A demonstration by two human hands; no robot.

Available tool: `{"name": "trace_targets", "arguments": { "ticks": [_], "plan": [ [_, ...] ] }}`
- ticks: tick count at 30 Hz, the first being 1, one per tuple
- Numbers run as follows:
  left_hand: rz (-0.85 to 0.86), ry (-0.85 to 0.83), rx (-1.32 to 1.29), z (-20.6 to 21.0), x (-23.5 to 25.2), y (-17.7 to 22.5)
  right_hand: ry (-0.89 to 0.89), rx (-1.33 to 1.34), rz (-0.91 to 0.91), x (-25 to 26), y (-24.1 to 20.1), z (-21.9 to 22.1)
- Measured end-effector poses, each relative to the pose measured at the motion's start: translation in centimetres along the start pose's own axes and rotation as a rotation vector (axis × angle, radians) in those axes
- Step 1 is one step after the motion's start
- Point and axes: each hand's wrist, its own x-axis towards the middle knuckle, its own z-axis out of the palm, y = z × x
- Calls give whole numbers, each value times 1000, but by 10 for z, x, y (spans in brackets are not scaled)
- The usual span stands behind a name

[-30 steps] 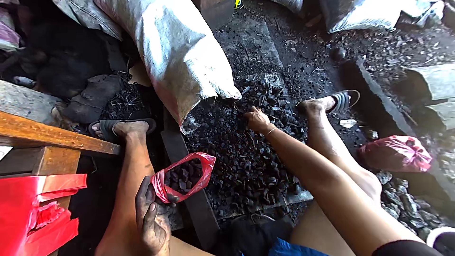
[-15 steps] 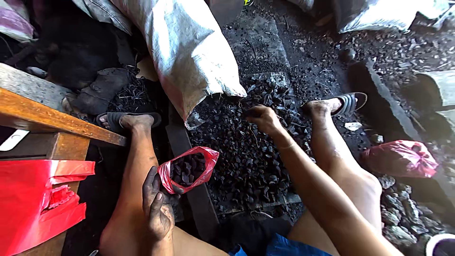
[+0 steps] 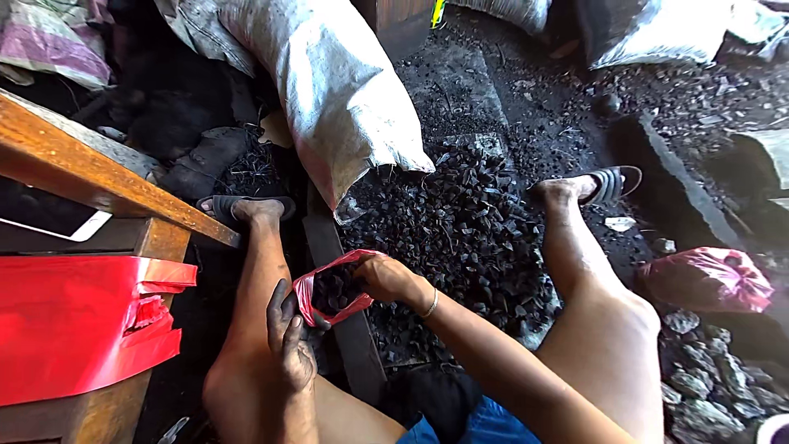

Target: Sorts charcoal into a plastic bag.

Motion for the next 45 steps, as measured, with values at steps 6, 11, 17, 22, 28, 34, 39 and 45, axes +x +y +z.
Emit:
{"name": "trace_targets", "arguments": {
  "ticks": [6,11,17,22,28,34,39,45],
  "plan": [
    [14,-35,1,3,5,-4,73,95,-196,19,-2,22],
    [-12,-17,-9,1,-1,0,-237,-131,-85,8,9,34],
    [-35,-42,1,0,2,0,86,96,-207,-49,18,-9],
    [-34,-53,-48,-1,3,0,377,213,309,-102,126,-55],
    [-20,-80,-44,4,5,-1,180,-113,662,-107,243,-53],
    [-25,-48,-28,-2,4,-4,275,-24,479,-112,259,-51],
    [-27,-46,-23,-1,5,-4,429,144,557,-128,255,-64],
    [-22,-54,-3,1,4,-4,374,524,110,-120,138,-92]
  ]
}}
